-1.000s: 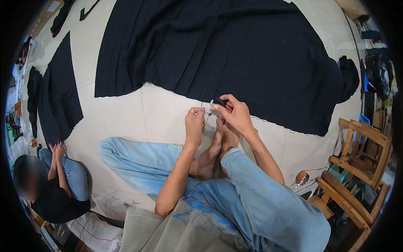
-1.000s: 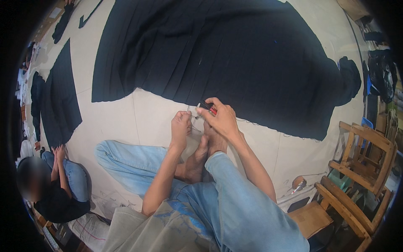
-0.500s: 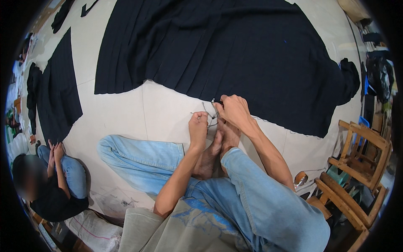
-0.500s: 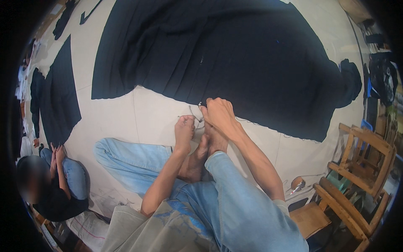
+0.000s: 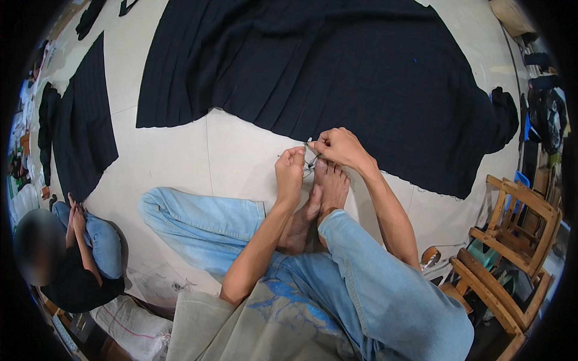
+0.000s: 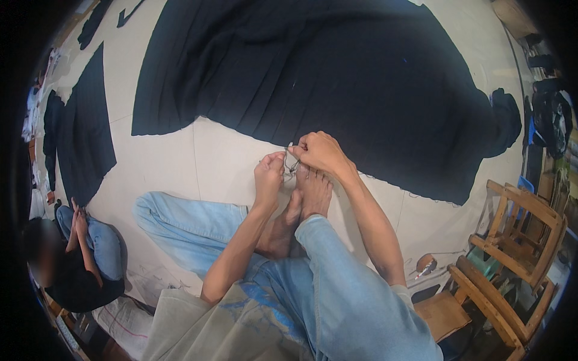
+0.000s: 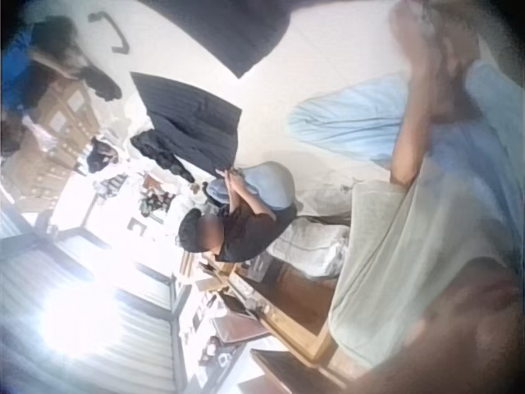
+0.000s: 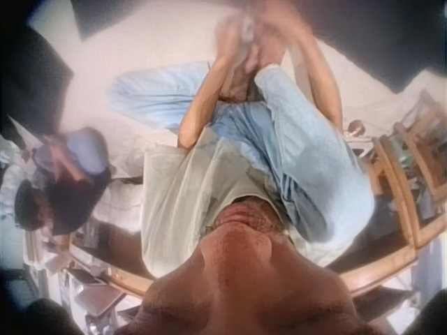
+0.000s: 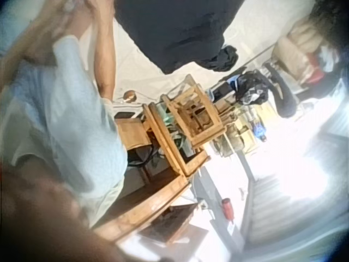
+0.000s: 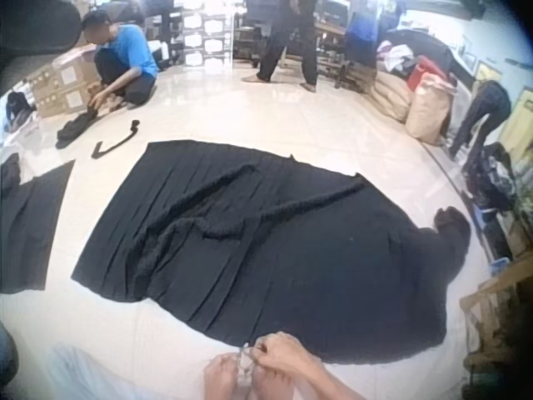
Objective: The person sits on the floor and uses a red utility knife to cut a large piece of black fabric into vertical strips. They repeatedly slice the material, creating a fringed effect, and occasionally adjust the fabric's position to continue cutting.
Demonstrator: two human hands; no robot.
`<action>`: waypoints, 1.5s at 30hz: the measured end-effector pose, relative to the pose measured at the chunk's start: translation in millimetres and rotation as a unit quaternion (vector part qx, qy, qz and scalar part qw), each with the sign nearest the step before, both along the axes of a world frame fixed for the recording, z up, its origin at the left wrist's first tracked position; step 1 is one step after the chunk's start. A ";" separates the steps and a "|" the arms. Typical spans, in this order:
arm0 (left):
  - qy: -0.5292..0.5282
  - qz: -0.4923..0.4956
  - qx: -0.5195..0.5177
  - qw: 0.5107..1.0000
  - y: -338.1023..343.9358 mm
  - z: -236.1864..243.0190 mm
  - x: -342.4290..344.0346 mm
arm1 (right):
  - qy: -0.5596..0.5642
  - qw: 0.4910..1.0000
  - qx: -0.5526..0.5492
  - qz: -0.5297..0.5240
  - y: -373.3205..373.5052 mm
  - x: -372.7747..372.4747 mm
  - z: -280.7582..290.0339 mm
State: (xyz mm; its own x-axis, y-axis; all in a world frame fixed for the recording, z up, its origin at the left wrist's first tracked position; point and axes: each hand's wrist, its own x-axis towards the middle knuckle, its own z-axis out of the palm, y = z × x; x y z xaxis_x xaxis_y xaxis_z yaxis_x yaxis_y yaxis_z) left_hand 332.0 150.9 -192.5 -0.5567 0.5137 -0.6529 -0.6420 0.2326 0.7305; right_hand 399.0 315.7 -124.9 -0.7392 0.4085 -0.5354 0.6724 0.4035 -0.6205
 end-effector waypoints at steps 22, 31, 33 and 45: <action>0.072 0.045 -0.023 0.996 12.3 -20.2 9.8 | -0.052 0.990 -0.125 0.023 18.7 -13.8 -14.6; 0.115 0.041 -0.031 0.992 12.5 -27.0 11.2 | -0.025 0.992 -0.123 -0.005 16.4 -12.7 -19.2; 0.091 0.044 -0.010 0.995 10.3 -26.6 10.8 | 0.017 0.990 -0.123 -0.064 17.2 -4.8 -15.2; -0.008 0.040 0.009 0.999 -4.1 3.2 7.5 | 0.113 0.919 -0.225 -0.304 -59.3 52.7 -47.3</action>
State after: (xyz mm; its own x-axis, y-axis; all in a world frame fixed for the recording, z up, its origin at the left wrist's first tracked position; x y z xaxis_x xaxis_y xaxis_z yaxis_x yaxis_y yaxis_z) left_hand 339.5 146.8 -189.3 -0.5856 0.4801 -0.6531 -0.6695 0.1678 0.7236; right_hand 451.7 256.4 -172.2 -0.5609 0.5572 -0.6124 0.5223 -0.3358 -0.7839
